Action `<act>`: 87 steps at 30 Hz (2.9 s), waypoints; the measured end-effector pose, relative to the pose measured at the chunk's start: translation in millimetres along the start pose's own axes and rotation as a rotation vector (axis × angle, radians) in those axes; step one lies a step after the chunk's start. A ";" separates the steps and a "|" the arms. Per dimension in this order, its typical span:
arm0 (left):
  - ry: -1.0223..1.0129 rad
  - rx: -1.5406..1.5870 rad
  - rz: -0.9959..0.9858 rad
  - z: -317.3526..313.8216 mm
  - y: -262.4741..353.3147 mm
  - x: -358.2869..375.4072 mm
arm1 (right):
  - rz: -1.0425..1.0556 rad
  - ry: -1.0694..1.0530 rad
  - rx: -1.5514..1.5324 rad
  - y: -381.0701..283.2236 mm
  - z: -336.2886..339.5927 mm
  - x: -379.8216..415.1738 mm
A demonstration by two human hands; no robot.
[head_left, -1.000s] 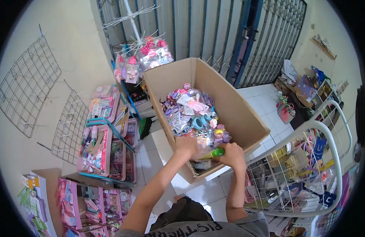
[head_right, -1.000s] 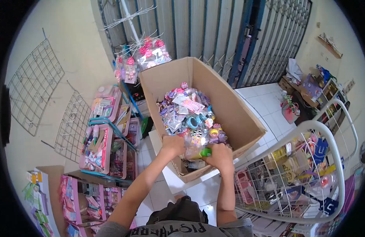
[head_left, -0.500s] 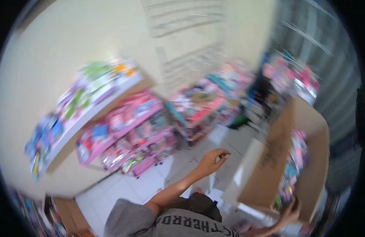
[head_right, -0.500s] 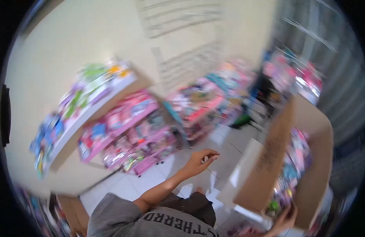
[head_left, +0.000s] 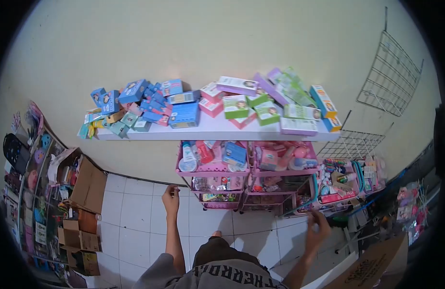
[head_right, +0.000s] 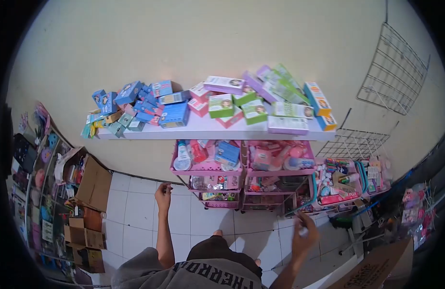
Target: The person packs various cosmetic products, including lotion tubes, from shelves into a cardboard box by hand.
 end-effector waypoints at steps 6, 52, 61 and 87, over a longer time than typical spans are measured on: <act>-0.128 0.130 -0.288 -42.8 46.9 -54.6 | 0.416 -0.374 -0.146 -15.7 -206.6 -48.1; -2.009 0.438 -0.225 -225.9 259.3 405.7 | -0.426 0.300 0.800 -37.0 268.9 153.4; -1.924 0.351 -1.466 -188.9 323.3 722.2 | -1.133 0.490 1.185 13.4 429.2 294.7; -1.088 0.343 -0.950 -274.7 210.4 399.6 | -0.323 0.851 0.659 39.6 324.6 180.0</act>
Point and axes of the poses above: each hand's wrist, its own x-axis away from the middle knuckle, its own z-axis out of the back of the hand, y = z × x, the point moved 5 cm from there along -x, towards the middle knuckle, and after that the axes turned 11 degrees about z, right-handed, at the moved point
